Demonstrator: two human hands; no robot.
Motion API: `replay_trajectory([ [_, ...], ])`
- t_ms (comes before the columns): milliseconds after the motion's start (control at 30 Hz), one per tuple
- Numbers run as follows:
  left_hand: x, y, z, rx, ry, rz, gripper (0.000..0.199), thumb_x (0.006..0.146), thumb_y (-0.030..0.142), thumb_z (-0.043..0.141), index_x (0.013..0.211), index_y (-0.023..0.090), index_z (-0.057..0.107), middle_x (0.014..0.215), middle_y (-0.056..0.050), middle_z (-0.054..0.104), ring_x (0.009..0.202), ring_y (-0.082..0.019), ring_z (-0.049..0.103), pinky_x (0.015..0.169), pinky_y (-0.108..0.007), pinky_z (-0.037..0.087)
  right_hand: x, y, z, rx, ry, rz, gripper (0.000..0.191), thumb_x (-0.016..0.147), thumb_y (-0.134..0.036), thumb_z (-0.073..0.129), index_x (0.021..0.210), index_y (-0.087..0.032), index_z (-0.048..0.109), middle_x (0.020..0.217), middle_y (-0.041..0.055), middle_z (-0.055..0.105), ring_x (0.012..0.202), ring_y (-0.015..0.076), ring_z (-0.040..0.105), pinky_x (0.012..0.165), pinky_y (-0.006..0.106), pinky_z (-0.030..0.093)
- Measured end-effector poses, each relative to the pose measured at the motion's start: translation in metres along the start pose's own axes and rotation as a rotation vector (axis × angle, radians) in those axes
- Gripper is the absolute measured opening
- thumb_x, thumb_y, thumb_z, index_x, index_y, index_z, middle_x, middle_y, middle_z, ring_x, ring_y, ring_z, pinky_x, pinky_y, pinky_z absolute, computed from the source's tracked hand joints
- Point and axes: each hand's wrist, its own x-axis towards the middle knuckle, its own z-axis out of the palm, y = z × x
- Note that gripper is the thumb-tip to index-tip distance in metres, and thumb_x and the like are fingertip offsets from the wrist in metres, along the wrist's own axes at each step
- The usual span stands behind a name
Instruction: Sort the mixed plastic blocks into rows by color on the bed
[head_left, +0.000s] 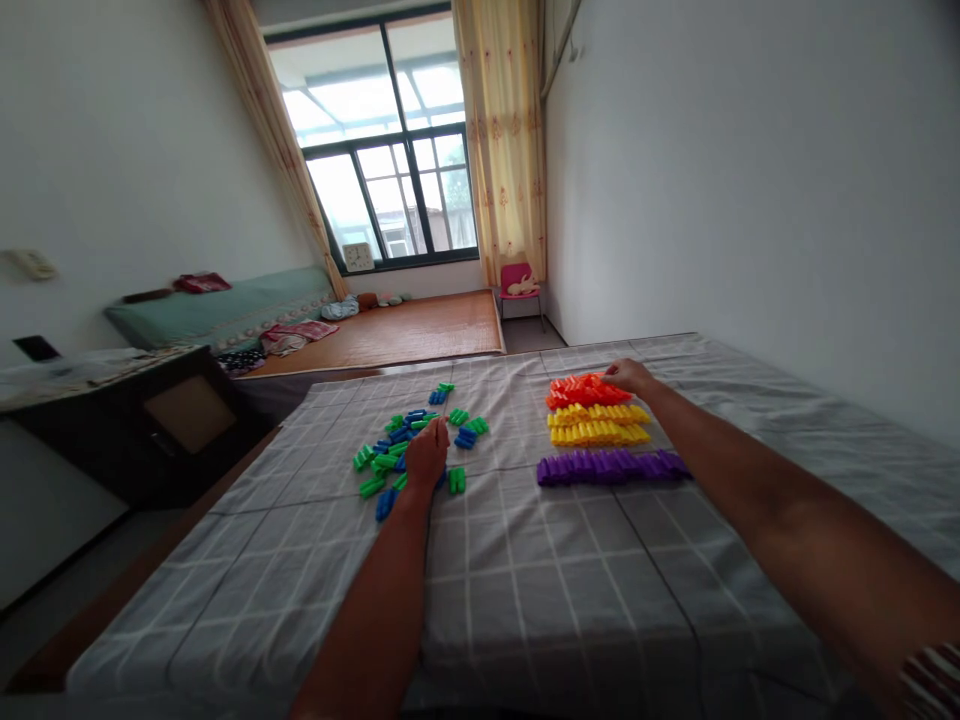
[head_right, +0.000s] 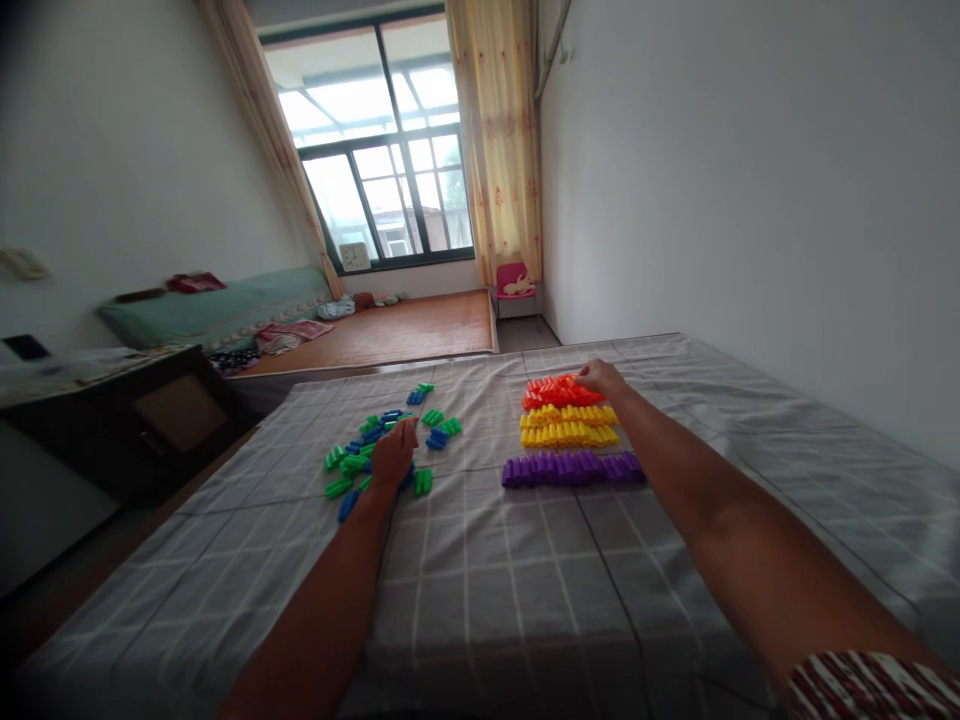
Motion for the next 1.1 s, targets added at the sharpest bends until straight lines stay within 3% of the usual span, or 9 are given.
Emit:
replay_trajectory([
  [167,-0.001,-0.003,-0.003,0.005,0.06,-0.023,0.035,0.1,0.033,0.032,0.112,0.023,0.063,0.08,-0.002,0.071,0.08,-0.017,0.067,0.071,-0.023,0.041,-0.001,-0.005,0.007,-0.051,-0.039,-0.024,0.025,0.077,-0.037,0.066,0.085,-0.016,0.076,0.081,0.0089,0.075,0.071,0.0178,0.066,0.057,0.024,0.041],
  [300,0.0,-0.008,-0.006,-0.007,0.133,-0.056,0.035,0.101,0.031,0.031,0.107,0.02,0.064,0.083,-0.004,0.072,0.08,-0.017,0.067,0.073,-0.024,0.043,-0.005,-0.004,0.007,-0.076,0.017,-0.049,0.03,0.083,-0.039,0.058,0.092,-0.015,0.075,0.088,0.0102,0.075,0.075,0.0188,0.066,0.06,0.026,0.041],
  [467,0.0,-0.014,-0.002,0.047,0.142,0.081,0.033,0.1,0.03,0.034,0.105,0.019,0.065,0.102,-0.007,0.072,0.101,-0.02,0.063,0.09,-0.028,0.045,-0.034,-0.013,-0.005,0.004,0.02,-0.143,0.033,0.089,-0.039,0.049,0.098,-0.016,0.071,0.091,0.0084,0.074,0.077,0.0177,0.064,0.063,0.025,0.04],
  [600,-0.003,-0.017,0.007,0.124,0.013,0.121,0.035,0.1,0.032,0.033,0.103,0.019,0.066,0.105,-0.009,0.07,0.107,-0.021,0.061,0.096,-0.032,0.044,-0.072,-0.016,-0.012,0.078,-0.007,-0.3,0.039,0.092,-0.042,0.041,0.095,-0.017,0.07,0.093,0.0079,0.073,0.08,0.0181,0.063,0.068,0.025,0.041],
  [700,-0.006,-0.015,0.011,0.133,-0.077,0.132,0.035,0.101,0.032,0.033,0.1,0.019,0.066,0.105,-0.008,0.07,0.107,-0.02,0.061,0.096,-0.032,0.045,-0.094,-0.003,-0.013,0.092,0.016,-0.327,0.04,0.092,-0.044,0.04,0.092,-0.018,0.07,0.09,0.0073,0.073,0.081,0.019,0.063,0.07,0.026,0.043],
  [933,-0.007,0.006,0.002,0.134,-0.056,0.099,0.04,0.102,0.032,0.029,0.104,0.018,0.066,0.109,-0.01,0.07,0.109,-0.02,0.061,0.097,-0.032,0.044,-0.116,0.036,-0.016,0.033,0.099,-0.292,0.039,0.092,-0.043,0.041,0.099,-0.019,0.071,0.102,0.0095,0.073,0.091,0.0229,0.066,0.076,0.029,0.046],
  [1100,-0.028,0.036,0.015,0.118,-0.269,0.404,0.038,0.1,0.038,0.034,0.111,0.022,0.067,0.122,-0.005,0.066,0.119,-0.019,0.056,0.106,-0.033,0.039,-0.132,0.016,-0.013,0.074,0.075,-0.467,0.041,0.095,-0.041,0.038,0.108,-0.019,0.07,0.111,0.0107,0.072,0.102,0.0242,0.065,0.09,0.034,0.047],
])
